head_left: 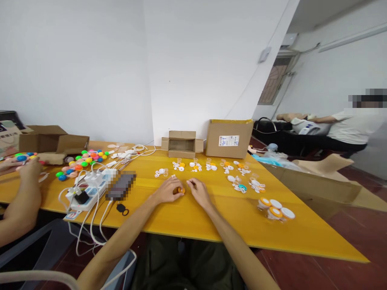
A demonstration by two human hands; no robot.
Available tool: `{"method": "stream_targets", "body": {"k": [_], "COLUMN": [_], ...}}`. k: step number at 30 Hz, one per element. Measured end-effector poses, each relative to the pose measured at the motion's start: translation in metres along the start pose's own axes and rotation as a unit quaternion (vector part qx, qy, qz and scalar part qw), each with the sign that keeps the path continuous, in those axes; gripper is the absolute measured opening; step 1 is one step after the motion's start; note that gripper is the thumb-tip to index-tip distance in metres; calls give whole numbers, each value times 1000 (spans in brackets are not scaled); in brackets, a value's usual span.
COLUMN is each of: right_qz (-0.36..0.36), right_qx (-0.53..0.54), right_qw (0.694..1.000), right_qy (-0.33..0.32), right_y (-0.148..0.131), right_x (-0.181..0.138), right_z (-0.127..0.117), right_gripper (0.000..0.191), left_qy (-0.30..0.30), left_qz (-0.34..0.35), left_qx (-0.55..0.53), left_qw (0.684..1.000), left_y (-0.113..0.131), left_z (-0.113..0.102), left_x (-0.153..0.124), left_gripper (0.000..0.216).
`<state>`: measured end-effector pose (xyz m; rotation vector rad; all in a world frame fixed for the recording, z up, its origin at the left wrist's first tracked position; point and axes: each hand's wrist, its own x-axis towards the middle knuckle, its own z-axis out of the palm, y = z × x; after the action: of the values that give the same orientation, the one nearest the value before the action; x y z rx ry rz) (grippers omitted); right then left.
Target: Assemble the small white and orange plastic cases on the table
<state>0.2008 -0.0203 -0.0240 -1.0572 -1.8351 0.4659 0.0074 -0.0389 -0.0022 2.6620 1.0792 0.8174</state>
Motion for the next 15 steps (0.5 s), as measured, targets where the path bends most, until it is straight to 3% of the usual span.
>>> {"method": "stream_targets", "body": {"k": [10,15], "right_qz": [-94,-124], "right_qx": [-83,-129], "right_qw": [989,979], "right_qy": [-78,-94], "right_y": [-12,-11], "right_x": [-6,-6], "right_z": [-2,-1], "right_gripper": [14,14], "left_qy": [34,46], "left_qz": [-42,-33], "left_qx": [0,6], "left_qw": [999,998], "left_y": [-4,-7], "left_z": [3,5], "left_x": [-3,-5], "left_gripper": [15,25]}}
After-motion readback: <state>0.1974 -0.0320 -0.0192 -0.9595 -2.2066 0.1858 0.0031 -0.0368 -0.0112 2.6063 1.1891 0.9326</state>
